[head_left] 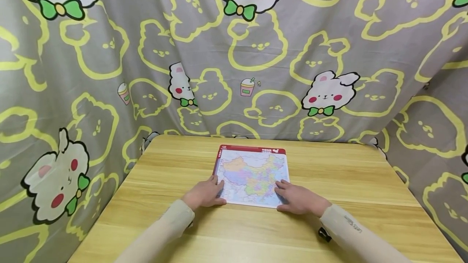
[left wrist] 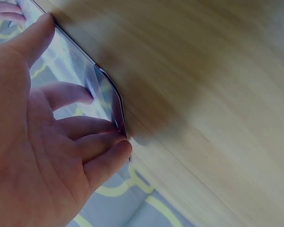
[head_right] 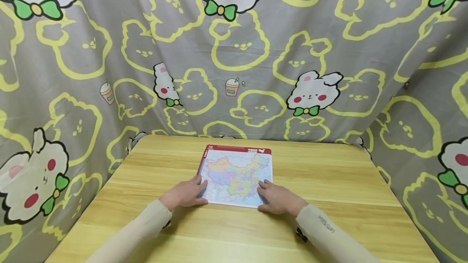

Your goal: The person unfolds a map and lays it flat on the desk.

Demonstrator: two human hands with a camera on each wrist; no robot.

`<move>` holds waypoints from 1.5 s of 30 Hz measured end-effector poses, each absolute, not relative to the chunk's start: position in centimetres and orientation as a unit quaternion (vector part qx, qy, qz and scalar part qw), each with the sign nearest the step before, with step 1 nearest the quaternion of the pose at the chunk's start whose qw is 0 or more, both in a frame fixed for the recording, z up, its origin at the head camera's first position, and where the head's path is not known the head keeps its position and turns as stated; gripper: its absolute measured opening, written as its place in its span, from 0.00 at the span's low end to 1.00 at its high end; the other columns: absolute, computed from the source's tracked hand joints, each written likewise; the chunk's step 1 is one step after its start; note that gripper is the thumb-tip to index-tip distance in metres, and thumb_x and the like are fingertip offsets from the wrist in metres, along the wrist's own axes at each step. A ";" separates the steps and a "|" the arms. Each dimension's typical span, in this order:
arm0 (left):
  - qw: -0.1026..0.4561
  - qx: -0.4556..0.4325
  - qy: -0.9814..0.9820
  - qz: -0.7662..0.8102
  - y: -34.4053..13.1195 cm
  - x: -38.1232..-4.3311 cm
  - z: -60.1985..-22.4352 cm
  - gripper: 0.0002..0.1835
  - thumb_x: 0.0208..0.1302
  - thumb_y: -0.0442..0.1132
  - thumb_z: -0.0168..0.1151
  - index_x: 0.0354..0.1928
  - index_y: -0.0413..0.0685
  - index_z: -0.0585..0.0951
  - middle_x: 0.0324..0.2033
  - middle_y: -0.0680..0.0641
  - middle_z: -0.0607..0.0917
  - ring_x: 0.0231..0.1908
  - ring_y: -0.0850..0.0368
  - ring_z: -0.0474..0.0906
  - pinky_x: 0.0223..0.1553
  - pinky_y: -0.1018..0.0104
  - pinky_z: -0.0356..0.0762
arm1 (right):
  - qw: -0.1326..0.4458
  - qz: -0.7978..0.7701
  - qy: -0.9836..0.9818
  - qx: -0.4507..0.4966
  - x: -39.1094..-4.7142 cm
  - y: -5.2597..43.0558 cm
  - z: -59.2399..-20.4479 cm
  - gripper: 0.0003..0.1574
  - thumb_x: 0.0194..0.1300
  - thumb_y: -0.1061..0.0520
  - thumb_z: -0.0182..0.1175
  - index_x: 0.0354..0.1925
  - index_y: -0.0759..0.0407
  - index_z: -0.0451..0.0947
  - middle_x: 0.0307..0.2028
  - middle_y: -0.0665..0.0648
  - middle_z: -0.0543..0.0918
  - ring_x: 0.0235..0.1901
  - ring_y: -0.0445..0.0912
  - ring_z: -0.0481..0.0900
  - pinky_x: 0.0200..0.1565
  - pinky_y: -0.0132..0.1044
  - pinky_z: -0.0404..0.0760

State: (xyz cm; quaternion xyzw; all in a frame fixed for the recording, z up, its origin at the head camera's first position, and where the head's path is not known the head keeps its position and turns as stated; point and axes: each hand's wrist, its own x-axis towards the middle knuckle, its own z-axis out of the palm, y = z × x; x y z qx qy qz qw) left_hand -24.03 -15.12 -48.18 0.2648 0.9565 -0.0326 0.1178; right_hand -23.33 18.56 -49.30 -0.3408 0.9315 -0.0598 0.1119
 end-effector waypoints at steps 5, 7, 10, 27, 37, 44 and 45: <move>0.115 0.271 0.955 -0.038 -14.6 -23.9 -48.2 0.41 0.61 0.64 0.55 0.66 0.40 0.67 0.64 0.30 0.64 0.65 0.38 0.60 0.60 0.51 0.65 | 0.110 -0.064 0.931 -0.343 -23.1 19.1 -49.1 0.42 0.63 0.38 0.59 0.63 0.66 0.68 0.66 0.65 0.64 0.66 0.60 0.59 0.61 0.53 0.64; 0.113 0.274 0.954 -0.041 -14.4 -23.8 -48.2 0.41 0.61 0.64 0.55 0.66 0.40 0.67 0.64 0.30 0.65 0.65 0.38 0.61 0.60 0.52 0.65 | 0.110 -0.067 0.930 -0.343 -23.0 19.3 -49.1 0.42 0.63 0.38 0.59 0.63 0.66 0.69 0.66 0.65 0.64 0.66 0.60 0.59 0.61 0.53 0.64; 0.114 0.275 0.954 -0.040 -14.1 -23.7 -48.2 0.41 0.61 0.64 0.55 0.66 0.41 0.67 0.64 0.30 0.64 0.65 0.39 0.60 0.60 0.52 0.65 | 0.112 -0.072 0.931 -0.340 -22.8 19.7 -49.1 0.42 0.63 0.38 0.59 0.63 0.66 0.68 0.66 0.65 0.64 0.66 0.60 0.59 0.61 0.53 0.64; 0.122 0.283 0.950 -0.054 -12.3 -23.4 -48.2 0.40 0.62 0.64 0.54 0.67 0.43 0.66 0.65 0.32 0.64 0.66 0.40 0.59 0.61 0.54 0.64 | 0.117 -0.089 0.934 -0.326 -22.5 21.4 -49.4 0.45 0.61 0.37 0.60 0.63 0.67 0.67 0.66 0.65 0.63 0.66 0.61 0.58 0.60 0.54 0.63; 0.117 0.296 0.946 -0.061 -11.4 -23.3 -48.0 0.39 0.63 0.63 0.54 0.67 0.43 0.66 0.66 0.33 0.63 0.67 0.41 0.57 0.62 0.55 0.62 | 0.120 -0.093 0.937 -0.316 -22.6 22.4 -49.4 0.45 0.62 0.36 0.59 0.63 0.68 0.67 0.67 0.66 0.63 0.66 0.62 0.57 0.61 0.55 0.62; 0.113 0.311 0.942 -0.062 -11.3 -23.8 -48.0 0.39 0.62 0.63 0.55 0.67 0.45 0.67 0.68 0.41 0.63 0.67 0.44 0.57 0.62 0.57 0.62 | 0.108 -0.100 0.937 -0.316 -22.6 22.7 -49.2 0.44 0.62 0.38 0.60 0.63 0.69 0.67 0.66 0.67 0.63 0.66 0.62 0.58 0.61 0.56 0.62; 0.116 0.312 0.941 -0.057 -11.3 -23.9 -48.0 0.39 0.62 0.63 0.55 0.67 0.45 0.67 0.68 0.41 0.63 0.68 0.44 0.57 0.62 0.57 0.62 | 0.108 -0.102 0.937 -0.316 -22.5 22.7 -49.2 0.44 0.62 0.39 0.60 0.63 0.69 0.67 0.66 0.67 0.63 0.66 0.63 0.58 0.60 0.56 0.62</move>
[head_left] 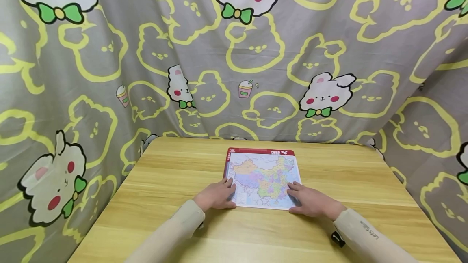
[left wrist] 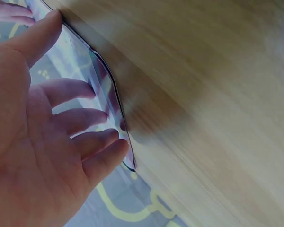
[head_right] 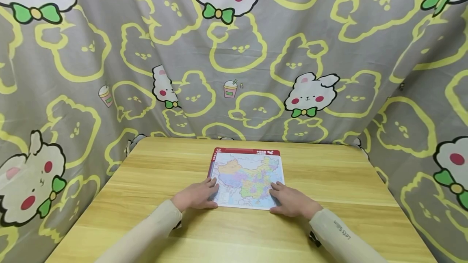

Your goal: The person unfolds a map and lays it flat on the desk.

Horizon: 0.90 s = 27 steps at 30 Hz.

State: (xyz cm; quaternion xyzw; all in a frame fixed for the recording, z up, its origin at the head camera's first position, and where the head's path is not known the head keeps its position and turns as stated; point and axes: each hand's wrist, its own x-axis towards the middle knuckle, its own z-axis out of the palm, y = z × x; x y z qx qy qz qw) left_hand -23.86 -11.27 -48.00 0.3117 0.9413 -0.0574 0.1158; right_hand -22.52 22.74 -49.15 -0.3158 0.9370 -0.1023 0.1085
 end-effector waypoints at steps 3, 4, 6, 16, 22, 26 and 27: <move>0.125 0.318 0.939 -0.038 -11.5 -24.0 -48.1 0.38 0.62 0.62 0.56 0.68 0.46 0.66 0.69 0.41 0.61 0.68 0.45 0.55 0.63 0.57 0.60 | 0.110 -0.105 0.937 -0.315 -22.4 22.8 -49.1 0.44 0.62 0.39 0.60 0.63 0.70 0.67 0.66 0.68 0.63 0.66 0.63 0.58 0.60 0.57 0.62; 0.127 0.321 0.938 -0.027 -11.5 -24.1 -48.1 0.38 0.62 0.62 0.56 0.68 0.46 0.65 0.69 0.41 0.60 0.68 0.45 0.55 0.64 0.57 0.60 | 0.111 -0.105 0.937 -0.315 -22.4 22.8 -49.1 0.44 0.62 0.39 0.60 0.63 0.70 0.67 0.66 0.68 0.63 0.66 0.63 0.58 0.60 0.57 0.63; 0.134 0.325 0.936 -0.006 -11.7 -24.2 -48.2 0.38 0.63 0.60 0.56 0.70 0.49 0.63 0.70 0.41 0.58 0.69 0.45 0.53 0.64 0.56 0.58 | 0.110 -0.106 0.937 -0.315 -22.4 22.9 -49.2 0.44 0.62 0.40 0.60 0.63 0.70 0.67 0.66 0.68 0.63 0.66 0.63 0.58 0.60 0.57 0.63; 0.145 0.357 0.923 -0.012 -11.8 -24.1 -48.0 0.35 0.66 0.59 0.53 0.71 0.53 0.62 0.71 0.40 0.55 0.70 0.43 0.49 0.66 0.55 0.55 | 0.090 -0.112 0.930 -0.338 -22.5 23.6 -49.4 0.42 0.64 0.40 0.58 0.62 0.70 0.68 0.65 0.69 0.63 0.65 0.65 0.59 0.59 0.57 0.64; 0.149 0.359 0.921 -0.021 -11.5 -23.7 -47.9 0.36 0.65 0.60 0.53 0.71 0.54 0.62 0.71 0.40 0.55 0.70 0.45 0.50 0.66 0.57 0.55 | 0.090 -0.106 0.934 -0.330 -22.6 23.9 -49.5 0.42 0.64 0.40 0.58 0.62 0.70 0.67 0.65 0.71 0.63 0.64 0.66 0.59 0.59 0.58 0.64; 0.145 0.359 0.921 -0.035 -11.3 -23.5 -48.2 0.36 0.64 0.62 0.52 0.71 0.56 0.62 0.71 0.42 0.56 0.70 0.46 0.50 0.65 0.58 0.56 | 0.086 -0.105 0.939 -0.315 -22.6 24.1 -49.5 0.41 0.65 0.41 0.58 0.62 0.70 0.68 0.64 0.71 0.64 0.64 0.66 0.60 0.59 0.57 0.64; 0.143 0.361 0.921 -0.039 -11.3 -23.4 -48.2 0.36 0.64 0.62 0.52 0.71 0.56 0.62 0.71 0.42 0.56 0.70 0.46 0.50 0.65 0.58 0.57 | 0.085 -0.105 0.941 -0.311 -22.6 24.2 -49.4 0.40 0.65 0.41 0.58 0.62 0.70 0.68 0.64 0.71 0.64 0.64 0.66 0.60 0.59 0.57 0.64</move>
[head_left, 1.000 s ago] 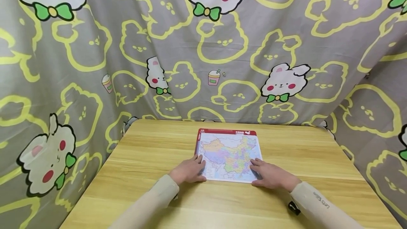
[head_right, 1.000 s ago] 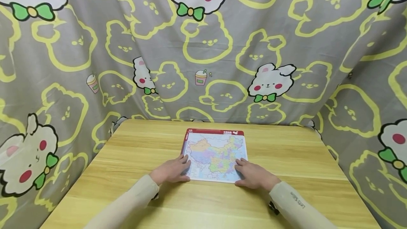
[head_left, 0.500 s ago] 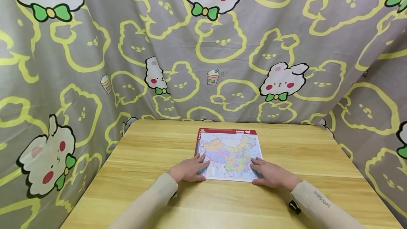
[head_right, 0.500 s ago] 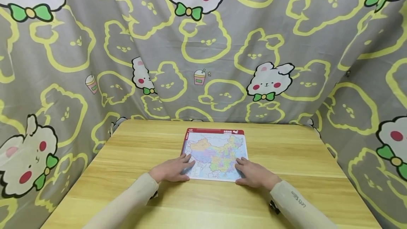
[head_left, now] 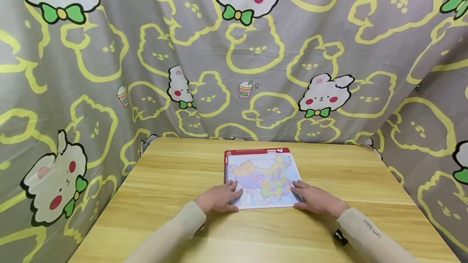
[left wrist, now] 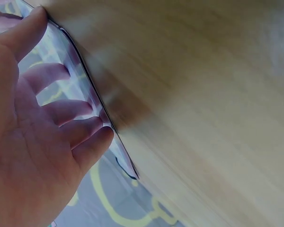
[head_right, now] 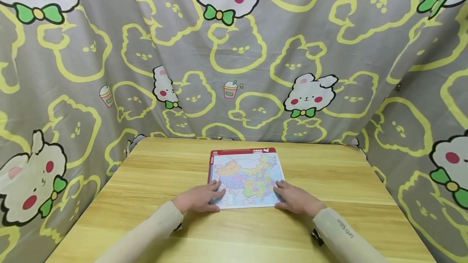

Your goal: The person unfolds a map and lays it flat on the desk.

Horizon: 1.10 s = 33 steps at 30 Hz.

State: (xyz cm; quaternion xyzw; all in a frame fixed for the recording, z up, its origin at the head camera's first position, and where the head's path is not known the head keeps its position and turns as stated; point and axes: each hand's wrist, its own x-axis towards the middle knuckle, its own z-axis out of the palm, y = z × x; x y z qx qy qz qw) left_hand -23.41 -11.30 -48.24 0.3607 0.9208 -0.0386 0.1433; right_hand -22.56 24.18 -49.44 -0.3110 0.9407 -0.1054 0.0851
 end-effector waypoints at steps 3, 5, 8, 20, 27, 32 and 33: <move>0.139 0.364 0.920 -0.045 -11.2 -23.2 -48.3 0.36 0.64 0.63 0.52 0.71 0.57 0.62 0.70 0.42 0.57 0.70 0.47 0.51 0.64 0.58 0.58 | 0.083 -0.109 0.943 -0.305 -22.7 24.4 -49.4 0.40 0.64 0.42 0.59 0.61 0.71 0.68 0.64 0.72 0.64 0.64 0.66 0.60 0.59 0.57 0.64; 0.138 0.365 0.920 -0.046 -11.2 -23.1 -48.5 0.36 0.64 0.63 0.52 0.71 0.58 0.62 0.71 0.42 0.57 0.70 0.48 0.51 0.64 0.59 0.58 | 0.081 -0.112 0.943 -0.302 -22.7 24.5 -49.5 0.40 0.64 0.43 0.60 0.61 0.72 0.68 0.64 0.72 0.64 0.64 0.66 0.60 0.59 0.57 0.63; 0.138 0.363 0.921 -0.041 -11.2 -22.9 -48.6 0.37 0.64 0.64 0.51 0.71 0.58 0.62 0.71 0.43 0.56 0.70 0.48 0.50 0.65 0.59 0.58 | 0.075 -0.114 0.944 -0.301 -22.7 24.6 -49.6 0.39 0.64 0.44 0.60 0.61 0.72 0.68 0.63 0.73 0.64 0.64 0.67 0.60 0.59 0.57 0.63; 0.125 0.382 0.915 -0.048 -11.1 -22.3 -48.8 0.36 0.64 0.65 0.49 0.71 0.58 0.62 0.70 0.42 0.57 0.70 0.47 0.51 0.63 0.57 0.60 | 0.043 -0.100 0.946 -0.307 -23.0 24.8 -49.5 0.35 0.65 0.48 0.60 0.58 0.75 0.70 0.60 0.76 0.67 0.60 0.68 0.65 0.56 0.58 0.67; 0.121 0.389 0.912 -0.053 -11.0 -22.0 -48.8 0.37 0.63 0.66 0.49 0.71 0.60 0.62 0.70 0.42 0.57 0.69 0.47 0.52 0.62 0.57 0.62 | 0.025 -0.088 0.944 -0.318 -23.6 25.0 -49.5 0.32 0.66 0.50 0.59 0.57 0.75 0.71 0.59 0.75 0.69 0.59 0.66 0.68 0.56 0.56 0.69; 0.123 0.403 0.906 -0.050 -11.0 -21.6 -48.8 0.37 0.63 0.66 0.49 0.71 0.59 0.62 0.70 0.41 0.58 0.69 0.47 0.52 0.62 0.57 0.62 | 0.029 -0.092 0.943 -0.319 -23.7 25.1 -49.5 0.31 0.66 0.52 0.59 0.57 0.75 0.70 0.58 0.76 0.69 0.57 0.66 0.70 0.54 0.56 0.70; 0.122 0.404 0.905 -0.050 -10.9 -21.5 -48.8 0.37 0.63 0.66 0.49 0.71 0.59 0.62 0.70 0.41 0.58 0.69 0.47 0.52 0.63 0.57 0.62 | 0.029 -0.092 0.943 -0.318 -23.8 25.1 -49.5 0.31 0.66 0.53 0.59 0.57 0.75 0.70 0.58 0.76 0.69 0.57 0.66 0.70 0.54 0.56 0.70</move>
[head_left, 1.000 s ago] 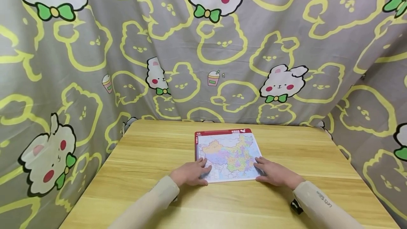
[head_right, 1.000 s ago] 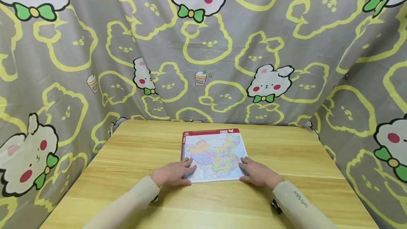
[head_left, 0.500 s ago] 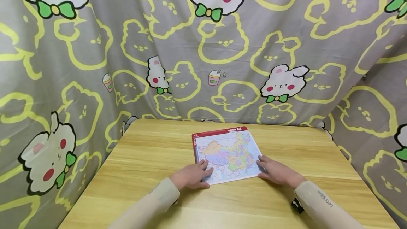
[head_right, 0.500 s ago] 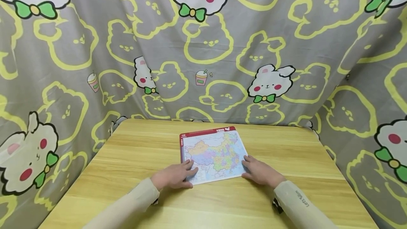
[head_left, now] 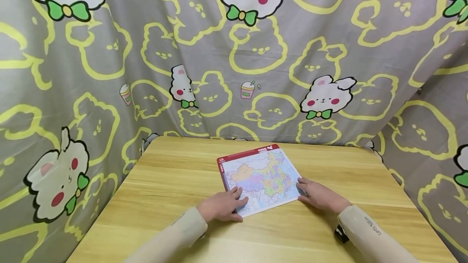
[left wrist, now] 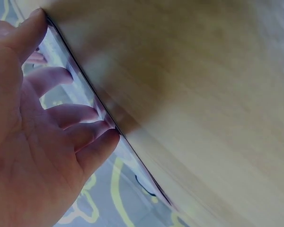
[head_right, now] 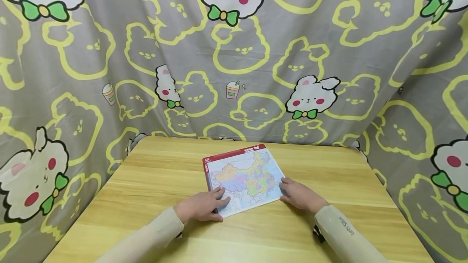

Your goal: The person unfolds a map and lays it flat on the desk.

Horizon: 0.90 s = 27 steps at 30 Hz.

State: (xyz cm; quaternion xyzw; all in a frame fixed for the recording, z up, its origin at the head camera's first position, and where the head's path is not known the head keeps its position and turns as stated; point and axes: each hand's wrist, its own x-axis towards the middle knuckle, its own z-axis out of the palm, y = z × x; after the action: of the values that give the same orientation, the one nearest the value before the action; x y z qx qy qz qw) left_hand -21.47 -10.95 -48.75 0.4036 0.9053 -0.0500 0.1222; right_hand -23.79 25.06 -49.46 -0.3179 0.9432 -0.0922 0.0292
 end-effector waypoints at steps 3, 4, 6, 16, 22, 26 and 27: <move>0.120 0.407 0.904 -0.052 -10.8 -21.3 -48.7 0.37 0.64 0.66 0.49 0.71 0.58 0.62 0.70 0.41 0.58 0.69 0.46 0.53 0.63 0.58 0.60 | 0.028 -0.094 0.944 -0.316 -24.0 25.1 -49.5 0.30 0.66 0.54 0.59 0.57 0.75 0.70 0.58 0.76 0.69 0.56 0.67 0.70 0.54 0.56 0.70; 0.120 0.408 0.904 -0.053 -10.8 -21.2 -48.7 0.37 0.64 0.66 0.48 0.71 0.58 0.62 0.70 0.41 0.58 0.69 0.46 0.53 0.63 0.58 0.60 | 0.028 -0.095 0.944 -0.315 -24.0 25.1 -49.5 0.30 0.66 0.54 0.59 0.57 0.75 0.70 0.58 0.76 0.69 0.56 0.67 0.70 0.54 0.56 0.71; 0.120 0.411 0.902 -0.055 -10.7 -21.1 -48.6 0.38 0.63 0.66 0.48 0.71 0.58 0.62 0.70 0.41 0.58 0.69 0.46 0.53 0.63 0.58 0.61 | 0.026 -0.093 0.944 -0.316 -24.2 25.1 -49.5 0.29 0.66 0.55 0.59 0.57 0.76 0.70 0.58 0.76 0.69 0.56 0.67 0.70 0.54 0.55 0.71; 0.117 0.416 0.900 -0.056 -10.2 -20.4 -48.3 0.38 0.62 0.67 0.49 0.71 0.60 0.62 0.70 0.43 0.59 0.69 0.48 0.54 0.60 0.57 0.65 | 0.026 -0.094 0.945 -0.313 -25.1 25.1 -49.8 0.27 0.66 0.57 0.59 0.56 0.76 0.71 0.58 0.76 0.69 0.54 0.66 0.72 0.52 0.54 0.72; 0.114 0.418 0.899 -0.058 -10.2 -20.2 -48.3 0.38 0.62 0.67 0.49 0.71 0.60 0.62 0.70 0.42 0.59 0.69 0.48 0.54 0.61 0.57 0.65 | 0.021 -0.092 0.944 -0.316 -25.6 25.2 -49.9 0.27 0.66 0.57 0.59 0.56 0.76 0.71 0.58 0.76 0.70 0.53 0.66 0.73 0.52 0.54 0.73; 0.107 0.424 0.897 -0.060 -10.1 -20.2 -48.3 0.37 0.63 0.66 0.48 0.71 0.59 0.62 0.70 0.42 0.59 0.69 0.47 0.54 0.62 0.59 0.62 | 0.021 -0.092 0.945 -0.315 -25.9 25.2 -49.9 0.27 0.65 0.56 0.60 0.55 0.75 0.72 0.57 0.76 0.70 0.53 0.66 0.73 0.52 0.54 0.73; 0.105 0.425 0.897 -0.061 -10.1 -20.2 -48.4 0.37 0.63 0.66 0.48 0.71 0.59 0.62 0.69 0.41 0.59 0.69 0.47 0.54 0.62 0.59 0.62 | 0.022 -0.093 0.945 -0.314 -25.9 25.2 -49.9 0.28 0.65 0.55 0.60 0.55 0.75 0.72 0.57 0.76 0.70 0.53 0.66 0.73 0.51 0.54 0.73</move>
State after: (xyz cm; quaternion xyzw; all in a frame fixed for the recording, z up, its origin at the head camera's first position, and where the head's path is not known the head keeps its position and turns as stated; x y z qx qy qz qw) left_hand -20.20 -10.07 -48.39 0.4251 0.8969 -0.0611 0.1054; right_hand -25.91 25.18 -49.91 -0.3143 0.9445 -0.0931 0.0218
